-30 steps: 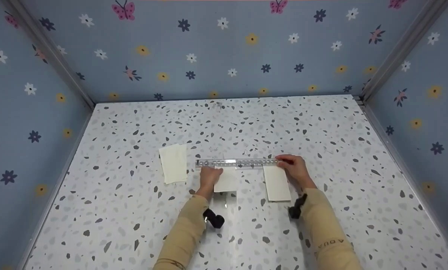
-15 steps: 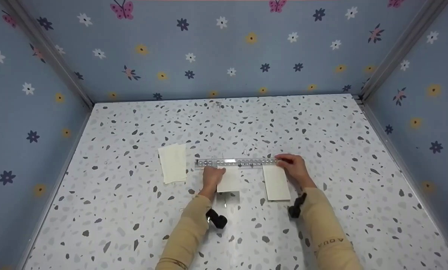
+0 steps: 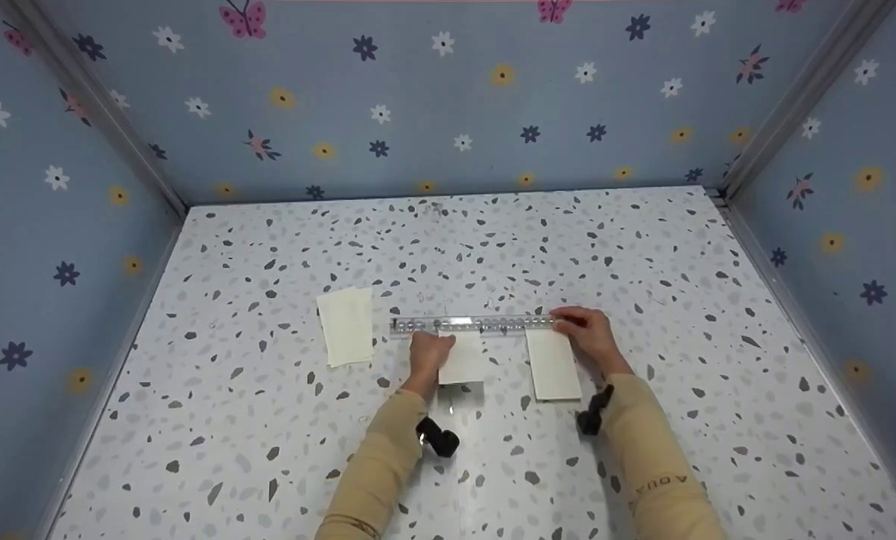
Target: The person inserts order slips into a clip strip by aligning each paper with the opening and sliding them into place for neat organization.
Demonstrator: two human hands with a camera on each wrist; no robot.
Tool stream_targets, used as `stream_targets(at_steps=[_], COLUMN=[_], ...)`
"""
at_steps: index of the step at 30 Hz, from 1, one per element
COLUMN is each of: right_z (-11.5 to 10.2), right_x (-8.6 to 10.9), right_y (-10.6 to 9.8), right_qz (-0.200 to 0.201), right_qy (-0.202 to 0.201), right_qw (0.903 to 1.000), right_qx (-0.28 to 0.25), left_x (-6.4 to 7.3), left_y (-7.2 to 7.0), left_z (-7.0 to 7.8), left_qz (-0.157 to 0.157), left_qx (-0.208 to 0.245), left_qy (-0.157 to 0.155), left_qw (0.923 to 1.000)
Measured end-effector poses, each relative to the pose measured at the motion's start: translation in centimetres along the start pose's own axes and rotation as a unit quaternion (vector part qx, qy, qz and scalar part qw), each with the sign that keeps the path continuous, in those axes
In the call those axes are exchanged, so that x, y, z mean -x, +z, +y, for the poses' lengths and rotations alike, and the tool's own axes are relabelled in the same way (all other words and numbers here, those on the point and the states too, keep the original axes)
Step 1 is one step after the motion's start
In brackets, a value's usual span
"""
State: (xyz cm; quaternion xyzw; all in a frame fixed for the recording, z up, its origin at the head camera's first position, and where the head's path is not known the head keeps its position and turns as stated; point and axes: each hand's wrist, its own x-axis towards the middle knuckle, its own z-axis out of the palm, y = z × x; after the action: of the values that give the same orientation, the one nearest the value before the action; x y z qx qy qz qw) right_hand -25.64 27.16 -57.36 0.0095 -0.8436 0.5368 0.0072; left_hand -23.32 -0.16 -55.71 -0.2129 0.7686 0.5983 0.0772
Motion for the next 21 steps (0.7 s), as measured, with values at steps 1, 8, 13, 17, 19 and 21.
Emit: stream_targets(at_steps=[1, 8, 13, 17, 19, 21], right_z=[0.0, 0.3, 0.3, 0.4, 0.4, 0.4], right_x=[0.0, 0.0, 0.0, 0.0, 0.0, 0.0], right_y=[0.0, -0.1, -0.1, -0.1, 0.0, 0.0], right_qz=[0.001, -0.005, -0.005, -0.001, 0.000, 0.001], right_qy=[0.001, -0.023, -0.025, -0.023, -0.020, -0.018], right_qw=[1.0000, 0.9996, 0.9994, 0.9995, 0.9995, 0.9995], right_qx=[-0.002, 0.016, 0.024, 0.024, 0.025, 0.024], left_x=[0.0, 0.3, 0.3, 0.2, 0.2, 0.2], left_y=[0.1, 0.3, 0.5, 0.8, 0.9, 1.1], left_z=[0.0, 0.0, 0.0, 0.0, 0.0, 0.0], left_qz=[0.002, -0.010, -0.016, -0.012, -0.013, -0.013], left_qx=[-0.007, -0.029, -0.044, -0.046, -0.039, -0.027], left_qy=[-0.001, -0.014, -0.027, -0.030, -0.026, -0.024], left_qw=[1.0000, 0.9994, 0.9985, 0.9984, 0.9988, 0.9993])
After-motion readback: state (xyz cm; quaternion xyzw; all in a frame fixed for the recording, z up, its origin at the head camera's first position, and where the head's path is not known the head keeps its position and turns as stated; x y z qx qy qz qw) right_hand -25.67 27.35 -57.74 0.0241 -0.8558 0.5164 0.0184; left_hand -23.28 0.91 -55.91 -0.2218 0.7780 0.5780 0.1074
